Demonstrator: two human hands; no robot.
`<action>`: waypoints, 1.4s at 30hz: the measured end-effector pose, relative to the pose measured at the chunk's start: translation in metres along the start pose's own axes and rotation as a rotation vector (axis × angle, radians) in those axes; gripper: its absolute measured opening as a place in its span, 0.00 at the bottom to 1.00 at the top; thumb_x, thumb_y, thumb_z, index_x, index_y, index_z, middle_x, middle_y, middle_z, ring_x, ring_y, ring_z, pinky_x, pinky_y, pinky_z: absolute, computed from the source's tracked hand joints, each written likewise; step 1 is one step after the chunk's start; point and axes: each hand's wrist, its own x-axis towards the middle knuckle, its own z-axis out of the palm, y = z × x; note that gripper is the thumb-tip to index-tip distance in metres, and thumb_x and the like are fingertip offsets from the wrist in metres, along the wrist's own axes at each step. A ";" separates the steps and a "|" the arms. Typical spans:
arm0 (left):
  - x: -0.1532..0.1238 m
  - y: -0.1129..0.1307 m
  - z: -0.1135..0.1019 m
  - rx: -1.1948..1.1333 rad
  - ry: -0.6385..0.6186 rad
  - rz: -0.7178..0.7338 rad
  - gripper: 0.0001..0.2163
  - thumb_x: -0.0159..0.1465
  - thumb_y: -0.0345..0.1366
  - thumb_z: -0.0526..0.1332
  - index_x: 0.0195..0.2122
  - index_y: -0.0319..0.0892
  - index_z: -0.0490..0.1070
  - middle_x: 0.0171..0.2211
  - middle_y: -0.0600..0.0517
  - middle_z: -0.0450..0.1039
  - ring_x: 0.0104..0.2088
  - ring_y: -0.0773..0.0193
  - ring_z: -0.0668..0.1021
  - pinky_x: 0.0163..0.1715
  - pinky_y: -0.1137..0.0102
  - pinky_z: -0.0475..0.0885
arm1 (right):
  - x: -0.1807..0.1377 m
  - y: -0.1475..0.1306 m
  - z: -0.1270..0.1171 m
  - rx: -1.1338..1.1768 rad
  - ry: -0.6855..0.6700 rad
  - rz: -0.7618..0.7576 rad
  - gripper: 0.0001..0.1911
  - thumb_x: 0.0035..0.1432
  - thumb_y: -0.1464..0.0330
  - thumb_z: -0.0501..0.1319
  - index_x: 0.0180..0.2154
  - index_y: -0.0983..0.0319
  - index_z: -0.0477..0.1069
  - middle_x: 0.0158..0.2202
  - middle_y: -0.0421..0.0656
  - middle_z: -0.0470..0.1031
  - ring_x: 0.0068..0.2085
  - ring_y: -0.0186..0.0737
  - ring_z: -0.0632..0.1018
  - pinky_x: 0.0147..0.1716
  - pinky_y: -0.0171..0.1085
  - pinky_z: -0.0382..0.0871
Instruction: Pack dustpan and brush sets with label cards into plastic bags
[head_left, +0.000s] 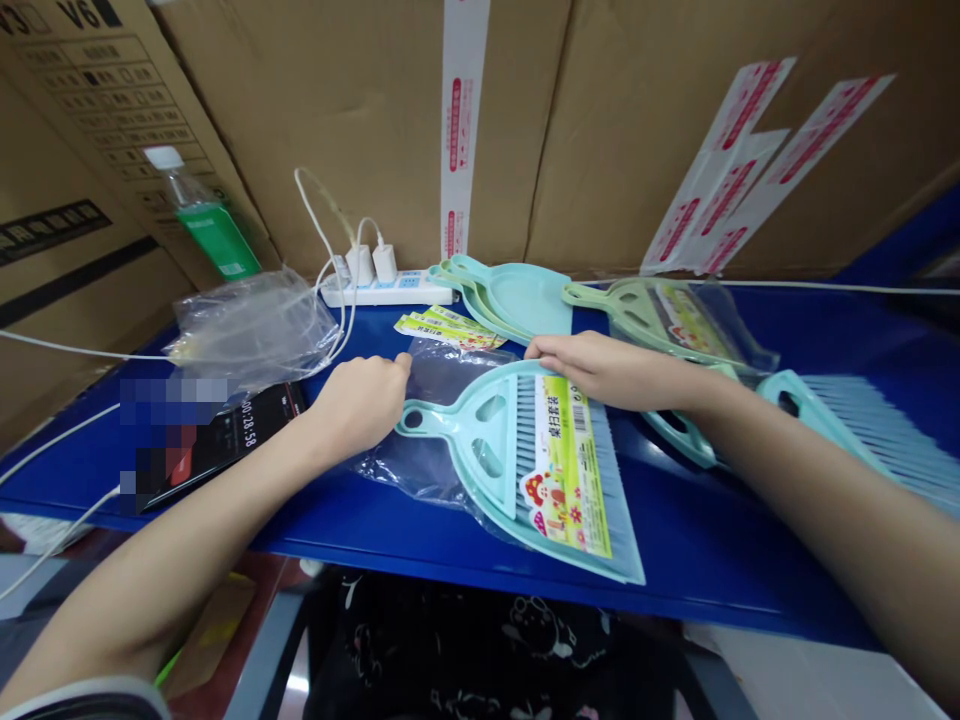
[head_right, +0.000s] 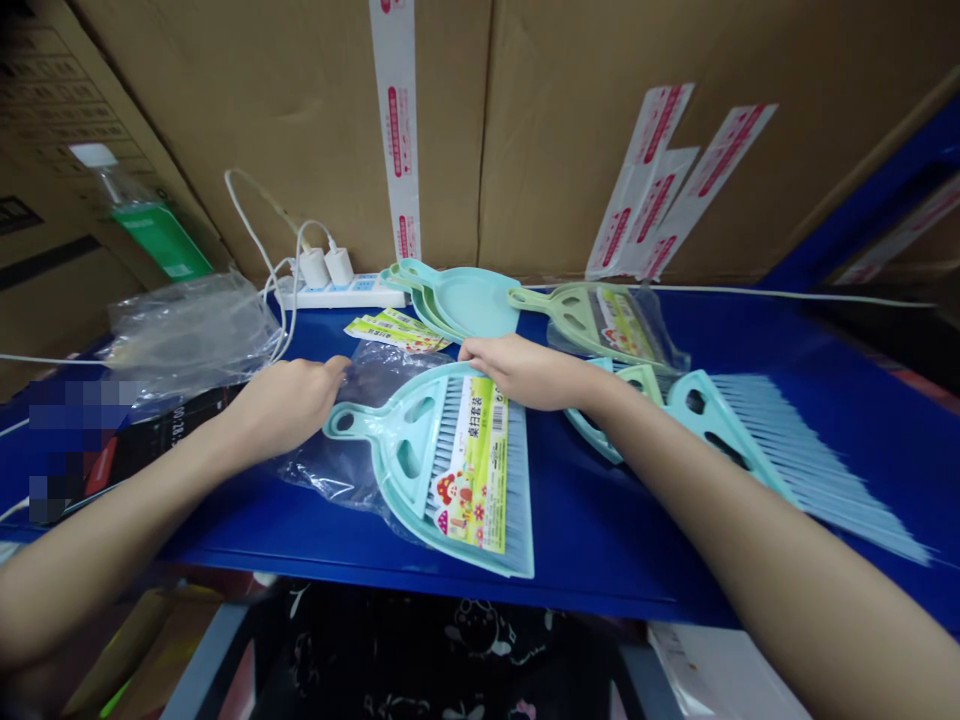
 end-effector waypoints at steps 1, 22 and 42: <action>0.000 0.000 0.001 -0.001 0.005 0.010 0.19 0.65 0.26 0.44 0.50 0.32 0.70 0.27 0.42 0.78 0.31 0.52 0.82 0.29 0.65 0.73 | 0.000 0.000 0.000 -0.004 0.011 0.008 0.14 0.62 0.62 0.40 0.33 0.57 0.61 0.30 0.45 0.73 0.30 0.42 0.72 0.31 0.41 0.63; -0.001 0.003 0.000 -0.025 -0.034 0.046 0.18 0.64 0.26 0.48 0.53 0.33 0.67 0.31 0.41 0.79 0.34 0.50 0.83 0.32 0.62 0.75 | 0.002 0.003 0.003 -0.011 0.040 0.020 0.13 0.62 0.62 0.41 0.33 0.57 0.60 0.28 0.44 0.72 0.29 0.42 0.71 0.30 0.40 0.61; -0.004 0.004 0.003 -0.017 -0.086 0.072 0.15 0.66 0.28 0.49 0.51 0.37 0.68 0.39 0.42 0.79 0.37 0.47 0.82 0.32 0.60 0.74 | 0.003 -0.003 0.004 -0.006 0.005 0.047 0.14 0.62 0.64 0.41 0.33 0.58 0.61 0.29 0.46 0.72 0.30 0.42 0.72 0.31 0.40 0.61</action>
